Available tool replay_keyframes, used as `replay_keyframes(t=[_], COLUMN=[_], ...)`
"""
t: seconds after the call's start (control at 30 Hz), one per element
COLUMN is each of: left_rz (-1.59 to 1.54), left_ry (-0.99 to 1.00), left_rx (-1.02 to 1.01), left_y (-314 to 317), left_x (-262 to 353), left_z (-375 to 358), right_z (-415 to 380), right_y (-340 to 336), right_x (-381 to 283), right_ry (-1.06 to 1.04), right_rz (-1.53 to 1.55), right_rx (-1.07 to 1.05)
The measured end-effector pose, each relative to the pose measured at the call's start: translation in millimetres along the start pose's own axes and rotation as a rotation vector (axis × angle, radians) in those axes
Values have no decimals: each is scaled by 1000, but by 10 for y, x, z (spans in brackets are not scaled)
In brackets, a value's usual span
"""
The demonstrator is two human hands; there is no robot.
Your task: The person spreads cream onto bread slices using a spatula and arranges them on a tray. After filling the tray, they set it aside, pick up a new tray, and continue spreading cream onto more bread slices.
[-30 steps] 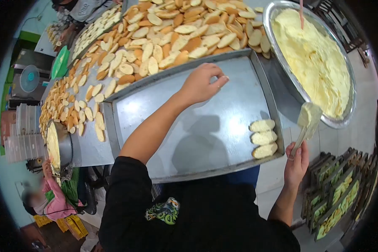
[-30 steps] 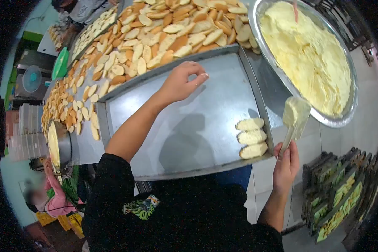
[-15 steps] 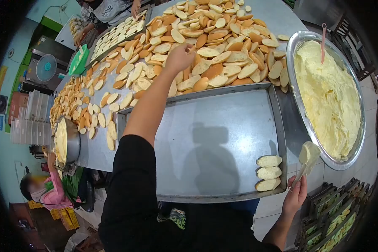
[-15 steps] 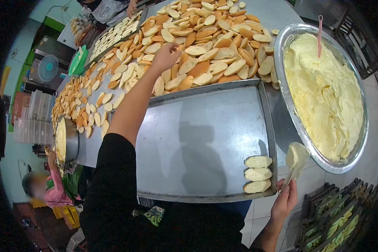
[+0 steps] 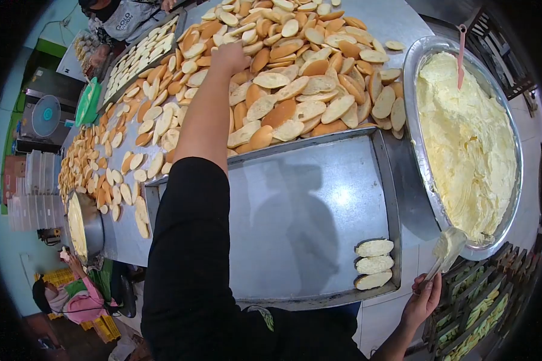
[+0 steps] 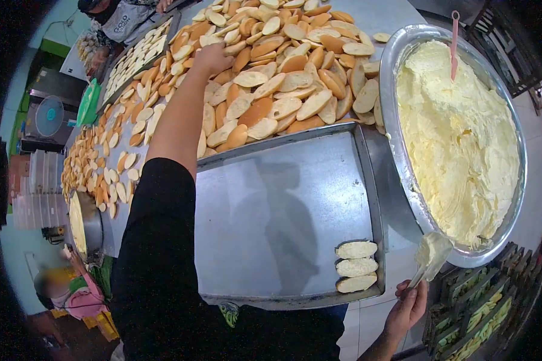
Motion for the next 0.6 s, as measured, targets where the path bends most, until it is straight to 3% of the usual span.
replay_keyframes(t=[0.23,0.43,0.53,0.57,0.6], left_rz=[-140,-749,-381,-282,-385], left_ry=[83,19,436,443,468], left_rx=[19,-92,73,33,15], left_y=[-70,-280,-539,-555,-526], left_x=[-116,-11,293,345,341], left_z=[-244,-983,-1476,-1596,-1625], right_z=[130,4,13,4,11], right_y=[116,210,251,260,262], right_x=[-54,-79,-116,-116,-105], right_ry=[-26,-89,-40,-47,-61], right_rz=[36,74,57,46,34], right_rx=[-50,-90,-99,-104,-109])
Point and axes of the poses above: each hand's wrist, its own z-axis towards the middle knuckle, its own y-axis out of the palm, x = y × z, the point moved 7 cm from there along z, towards the middle knuckle, and after that the axes turned 7 degrees about -z, right-handed, at the moved point
